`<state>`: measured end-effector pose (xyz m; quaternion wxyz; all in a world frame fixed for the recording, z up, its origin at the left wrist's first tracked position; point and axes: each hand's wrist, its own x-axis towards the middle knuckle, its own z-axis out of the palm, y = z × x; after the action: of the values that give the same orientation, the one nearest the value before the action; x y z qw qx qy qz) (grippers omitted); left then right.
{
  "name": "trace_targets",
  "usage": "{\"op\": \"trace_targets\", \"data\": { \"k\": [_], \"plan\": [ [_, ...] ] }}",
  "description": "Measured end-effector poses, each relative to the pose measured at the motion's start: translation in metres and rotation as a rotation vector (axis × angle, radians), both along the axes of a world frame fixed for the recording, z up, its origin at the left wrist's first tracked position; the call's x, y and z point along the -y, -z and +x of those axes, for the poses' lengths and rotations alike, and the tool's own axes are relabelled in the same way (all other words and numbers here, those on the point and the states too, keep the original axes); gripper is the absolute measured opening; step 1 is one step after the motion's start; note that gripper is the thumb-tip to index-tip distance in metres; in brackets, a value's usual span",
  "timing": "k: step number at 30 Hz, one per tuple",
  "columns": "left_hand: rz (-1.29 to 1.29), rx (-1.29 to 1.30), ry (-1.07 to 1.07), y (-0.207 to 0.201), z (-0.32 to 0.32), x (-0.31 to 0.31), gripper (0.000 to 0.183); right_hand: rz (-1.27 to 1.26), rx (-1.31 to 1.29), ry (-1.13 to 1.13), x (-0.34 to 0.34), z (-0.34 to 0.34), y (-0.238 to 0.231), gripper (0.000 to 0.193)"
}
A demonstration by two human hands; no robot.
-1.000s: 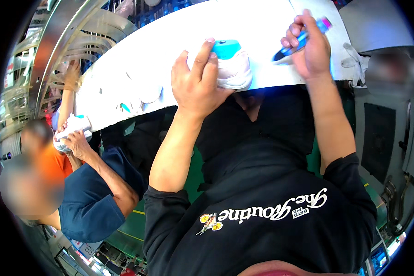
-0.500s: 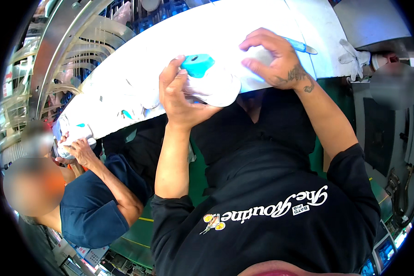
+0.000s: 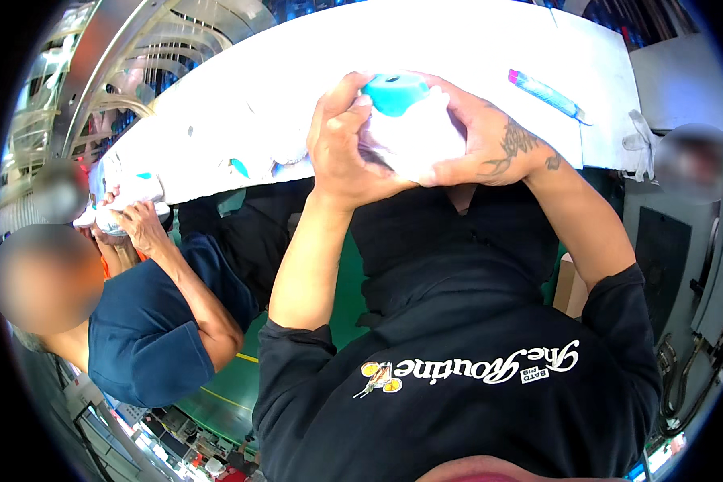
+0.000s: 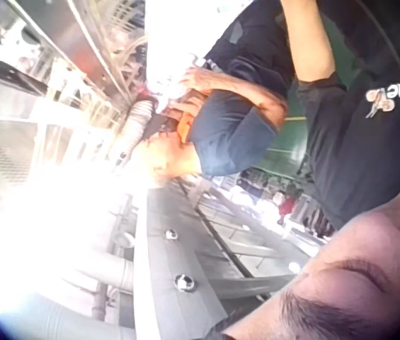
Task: The person trims excess material from white shoes using a small knife. They hold the shoe in one hand and carefully scrape the edges and seams with the blade in the other hand, removing small bits of material. The person repeats this process on multiple shoes at a workstation.
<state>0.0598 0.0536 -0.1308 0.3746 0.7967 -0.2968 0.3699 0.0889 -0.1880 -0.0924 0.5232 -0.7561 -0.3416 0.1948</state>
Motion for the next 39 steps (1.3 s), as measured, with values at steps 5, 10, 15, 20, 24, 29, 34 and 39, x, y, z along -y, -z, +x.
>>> {"op": "trace_targets", "data": {
  "k": [5, 10, 15, 20, 24, 29, 34, 39],
  "plan": [
    [0.103, 0.026, -0.092, 0.003, -0.004, 0.022, 0.076, 0.066, -0.280, 0.147, 0.013, -0.009, 0.013, 0.097],
    [0.223, -0.027, -0.204, -0.005, -0.001, 0.044, 0.062, -0.100, -0.202, 0.394, 0.009, -0.025, -0.003, 0.089],
    [0.385, -0.019, -0.231, -0.010, -0.006, 0.050, 0.064, -0.082, -0.231, 0.528, 0.004, -0.035, 0.008, 0.081],
    [0.400, -0.006, -0.183, -0.013, 0.003, 0.040, 0.072, -0.176, 0.058, 0.568, -0.006, -0.035, 0.023, 0.075],
    [0.167, -0.066, -0.012, -0.016, 0.004, 0.035, 0.089, -0.123, 0.074, 0.399, 0.025, -0.032, 0.004, 0.086],
    [-0.179, -0.257, 0.492, -0.024, -0.008, 0.059, 0.117, 0.160, 0.280, 0.100, 0.059, -0.040, -0.015, 0.127],
    [-0.238, -0.579, 0.707, -0.034, -0.021, 0.029, 0.130, 0.241, 0.203, 0.112, 0.021, -0.053, -0.002, 0.139],
    [-0.629, -0.793, 0.706, -0.041, -0.047, 0.040, 0.126, 0.235, 0.189, 0.149, 0.001, -0.068, -0.004, 0.134]
  ]
}}
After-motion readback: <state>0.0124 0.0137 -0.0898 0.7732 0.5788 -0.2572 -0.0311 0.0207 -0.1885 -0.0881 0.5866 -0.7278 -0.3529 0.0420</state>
